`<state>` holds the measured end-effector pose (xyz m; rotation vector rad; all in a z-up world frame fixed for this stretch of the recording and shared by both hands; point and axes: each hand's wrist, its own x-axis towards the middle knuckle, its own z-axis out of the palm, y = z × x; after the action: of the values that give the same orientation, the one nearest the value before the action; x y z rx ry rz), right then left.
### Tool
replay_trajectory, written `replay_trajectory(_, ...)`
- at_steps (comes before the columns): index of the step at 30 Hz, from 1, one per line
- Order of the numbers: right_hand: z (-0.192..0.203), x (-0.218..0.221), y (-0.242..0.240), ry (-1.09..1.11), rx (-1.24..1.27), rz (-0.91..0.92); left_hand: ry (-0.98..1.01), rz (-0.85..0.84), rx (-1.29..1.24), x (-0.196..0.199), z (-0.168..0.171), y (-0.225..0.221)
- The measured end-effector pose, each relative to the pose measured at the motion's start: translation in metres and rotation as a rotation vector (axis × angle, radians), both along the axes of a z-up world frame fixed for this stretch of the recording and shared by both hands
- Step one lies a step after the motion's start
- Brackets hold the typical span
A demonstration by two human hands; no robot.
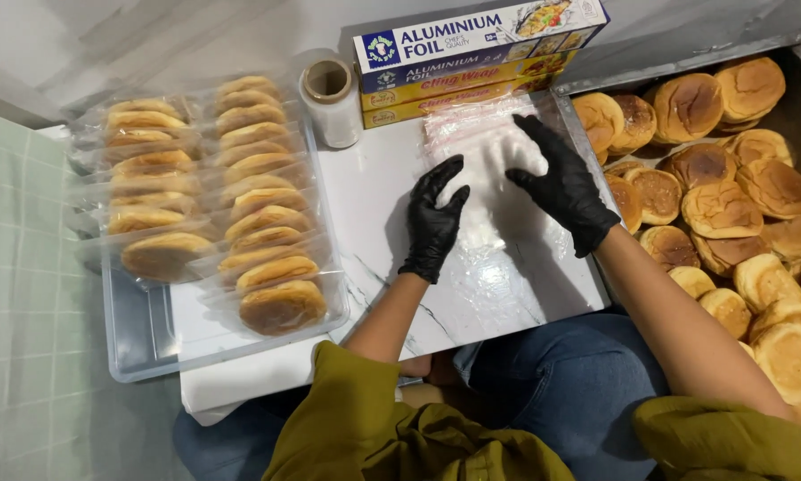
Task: Wrapping individual burger buns in plastic bags and organizing them into a tray for storage or sale.
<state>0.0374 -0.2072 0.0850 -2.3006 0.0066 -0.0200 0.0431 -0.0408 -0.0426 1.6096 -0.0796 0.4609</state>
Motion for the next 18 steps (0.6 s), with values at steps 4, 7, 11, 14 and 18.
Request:
replay_trajectory(4,-0.026,0.016,-0.024,-0.336,0.182,0.087,0.019,-0.207,-0.595,-0.001,0.019,0.02)
replay_trajectory(7,-0.029,0.018,-0.025,-0.234,0.47,0.084,0.04,-0.242,-0.86,0.007,0.013,0.025)
replay_trajectory(11,0.007,-0.002,0.014,-0.052,0.567,-0.061,0.178,-0.079,-0.733,0.015,0.011,0.025)
replay_trajectory(14,0.013,-0.01,0.025,-0.017,0.635,-0.115,0.147,-0.118,-0.75,0.013,0.021,0.031)
replay_trajectory(18,0.013,-0.013,0.026,0.001,0.579,-0.094,0.106,-0.145,-0.658,0.004,0.031,0.028)
